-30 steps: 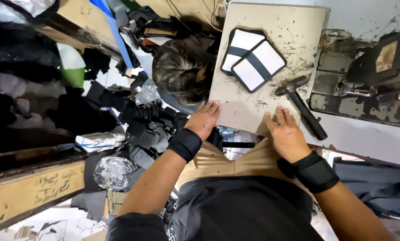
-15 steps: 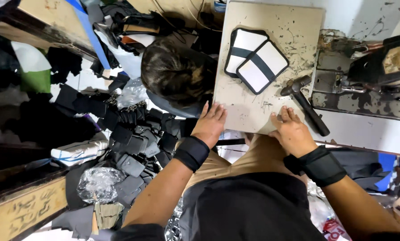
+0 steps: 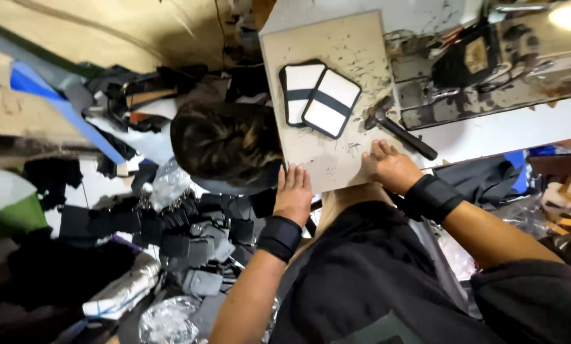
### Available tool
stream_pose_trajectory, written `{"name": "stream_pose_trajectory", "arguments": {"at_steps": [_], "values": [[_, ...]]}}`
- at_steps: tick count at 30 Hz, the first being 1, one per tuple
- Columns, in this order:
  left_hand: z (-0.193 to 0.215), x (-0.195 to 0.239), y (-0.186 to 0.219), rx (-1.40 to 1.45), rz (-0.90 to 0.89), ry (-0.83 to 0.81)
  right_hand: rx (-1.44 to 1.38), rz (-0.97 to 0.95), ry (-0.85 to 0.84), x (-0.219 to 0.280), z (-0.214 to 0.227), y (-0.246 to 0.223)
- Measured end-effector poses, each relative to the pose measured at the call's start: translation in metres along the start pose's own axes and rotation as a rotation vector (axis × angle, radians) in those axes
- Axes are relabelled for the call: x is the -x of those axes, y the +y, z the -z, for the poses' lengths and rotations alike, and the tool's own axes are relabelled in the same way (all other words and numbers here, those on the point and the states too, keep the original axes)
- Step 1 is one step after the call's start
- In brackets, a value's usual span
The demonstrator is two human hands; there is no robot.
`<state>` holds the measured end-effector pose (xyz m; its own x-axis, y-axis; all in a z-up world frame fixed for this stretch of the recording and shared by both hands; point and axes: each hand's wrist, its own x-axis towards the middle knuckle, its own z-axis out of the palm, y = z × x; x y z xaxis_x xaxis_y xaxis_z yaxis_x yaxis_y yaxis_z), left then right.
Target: The person assembles small fabric-and-leather wallets at a workbench. They hold each wallet, hammer rivets to secure the elastic band, attach a keyring clasp to a leather piece, and set finished wallets on the table. They briefly reach under the table for supplies and reposition leather pieces before continuing.
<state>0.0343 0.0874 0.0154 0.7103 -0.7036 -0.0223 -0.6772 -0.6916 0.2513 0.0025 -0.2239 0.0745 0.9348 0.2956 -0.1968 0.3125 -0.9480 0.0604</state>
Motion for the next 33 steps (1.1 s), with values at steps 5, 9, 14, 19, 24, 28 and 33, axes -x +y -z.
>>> {"name": "stream_pose_trajectory", "arguments": {"at_steps": [5, 9, 14, 19, 24, 28, 33], "values": [[0.002, -0.002, -0.003, 0.023, 0.015, -0.038, -0.039, 0.022, 0.039, -0.002, -0.011, 0.006], [-0.007, -0.003, -0.007, -0.052, -0.036, -0.083, -0.025, 0.06, 0.153, 0.002, -0.024, 0.007], [0.01, -0.006, -0.006, -0.085, -0.06, -0.161, -0.092, 0.034, 0.236, 0.004, -0.036, 0.008], [0.023, -0.009, -0.008, -0.123, -0.069, -0.22, -0.05, -0.011, 0.308, 0.009, -0.031, 0.001], [0.002, -0.006, -0.016, -0.145, -0.084, -0.22, -0.085, -0.044, 0.311, 0.011, -0.027, 0.0], [-0.018, -0.007, -0.023, -0.153, -0.098, -0.152, -0.098, -0.052, 0.313, 0.013, -0.024, 0.0], [-0.001, -0.008, -0.017, -0.147, -0.106, -0.11, -0.146, -0.08, 0.332, 0.018, -0.021, -0.004]]}}
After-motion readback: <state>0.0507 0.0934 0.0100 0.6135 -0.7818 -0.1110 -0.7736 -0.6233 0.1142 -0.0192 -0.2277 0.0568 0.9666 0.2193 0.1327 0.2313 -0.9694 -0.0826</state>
